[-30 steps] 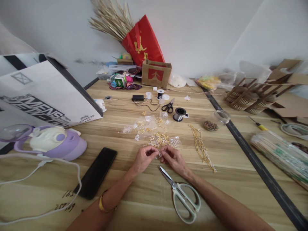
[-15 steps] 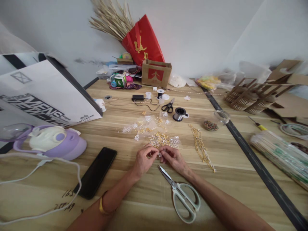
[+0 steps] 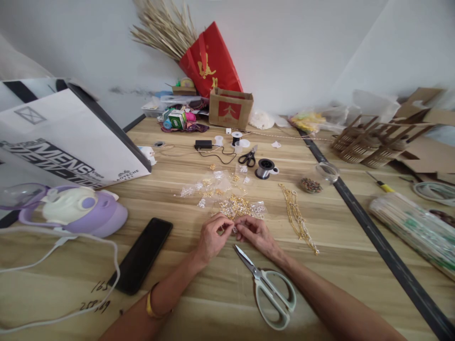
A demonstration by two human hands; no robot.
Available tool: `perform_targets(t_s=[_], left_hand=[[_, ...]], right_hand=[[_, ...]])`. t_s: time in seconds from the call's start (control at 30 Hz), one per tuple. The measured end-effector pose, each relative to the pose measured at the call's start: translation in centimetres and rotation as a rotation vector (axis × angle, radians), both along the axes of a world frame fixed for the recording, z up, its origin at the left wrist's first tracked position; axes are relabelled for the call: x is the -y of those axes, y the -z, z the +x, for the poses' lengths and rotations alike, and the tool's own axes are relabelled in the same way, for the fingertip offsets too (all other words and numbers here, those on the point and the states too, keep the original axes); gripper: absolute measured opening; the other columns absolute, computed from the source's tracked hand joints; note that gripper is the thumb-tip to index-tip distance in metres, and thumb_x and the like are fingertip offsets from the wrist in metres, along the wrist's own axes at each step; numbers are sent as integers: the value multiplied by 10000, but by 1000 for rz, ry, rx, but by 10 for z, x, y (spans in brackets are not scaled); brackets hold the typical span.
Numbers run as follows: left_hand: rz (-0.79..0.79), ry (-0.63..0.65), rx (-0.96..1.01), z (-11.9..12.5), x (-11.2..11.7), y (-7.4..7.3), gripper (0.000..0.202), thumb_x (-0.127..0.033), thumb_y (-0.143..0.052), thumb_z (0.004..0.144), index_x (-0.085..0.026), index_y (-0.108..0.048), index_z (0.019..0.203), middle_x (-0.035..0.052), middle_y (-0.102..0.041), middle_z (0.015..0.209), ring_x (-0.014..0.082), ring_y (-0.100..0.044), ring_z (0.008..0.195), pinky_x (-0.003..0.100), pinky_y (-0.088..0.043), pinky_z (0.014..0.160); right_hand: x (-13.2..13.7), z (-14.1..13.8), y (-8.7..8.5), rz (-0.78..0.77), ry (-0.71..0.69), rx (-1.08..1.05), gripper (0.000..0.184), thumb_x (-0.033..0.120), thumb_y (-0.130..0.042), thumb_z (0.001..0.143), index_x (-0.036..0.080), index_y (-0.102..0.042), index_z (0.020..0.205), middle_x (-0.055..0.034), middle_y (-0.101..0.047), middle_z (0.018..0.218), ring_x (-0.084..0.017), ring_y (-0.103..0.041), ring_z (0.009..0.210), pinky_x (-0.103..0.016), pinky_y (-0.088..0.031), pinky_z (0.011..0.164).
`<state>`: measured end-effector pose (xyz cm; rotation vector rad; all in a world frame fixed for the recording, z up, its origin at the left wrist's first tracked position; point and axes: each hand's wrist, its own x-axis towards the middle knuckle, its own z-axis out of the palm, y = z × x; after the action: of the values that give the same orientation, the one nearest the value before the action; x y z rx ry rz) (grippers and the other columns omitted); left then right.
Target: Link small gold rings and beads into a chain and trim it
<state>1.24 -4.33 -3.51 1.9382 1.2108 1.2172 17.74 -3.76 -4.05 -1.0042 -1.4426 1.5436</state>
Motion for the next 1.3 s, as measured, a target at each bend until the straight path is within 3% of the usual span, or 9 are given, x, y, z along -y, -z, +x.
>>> perform_targets(t_s=[0.23,1.0,1.3], left_hand=[[-11,6,-7,1,0,-1,127,-168,-555,813,-166,-619,703,36,-613,695,135,-557,649,225,-448,589],[-138,11,42,-2,-2,-3,137,-195,-571,823,-160,-613,697,18,-595,678,130,-537,647,221,-425,605],[-70,97,114,0,-2,-2,79,-124,-615,768,-156,-646,703,69,-650,828,162,-612,779,243,-489,652]], right_hand=[[0,-1,0,34,22,27,332,497,-583,823,165,-579,824,16,-573,591,-107,-553,528,-225,-478,512],[-1,2,8,65,46,8,305,488,-483,894,185,-472,863,19,-568,613,-108,-544,540,-228,-463,531],[4,1,6,227,-5,143,242,415,-414,940,192,-476,869,19,-528,643,-112,-499,563,-229,-408,550]])
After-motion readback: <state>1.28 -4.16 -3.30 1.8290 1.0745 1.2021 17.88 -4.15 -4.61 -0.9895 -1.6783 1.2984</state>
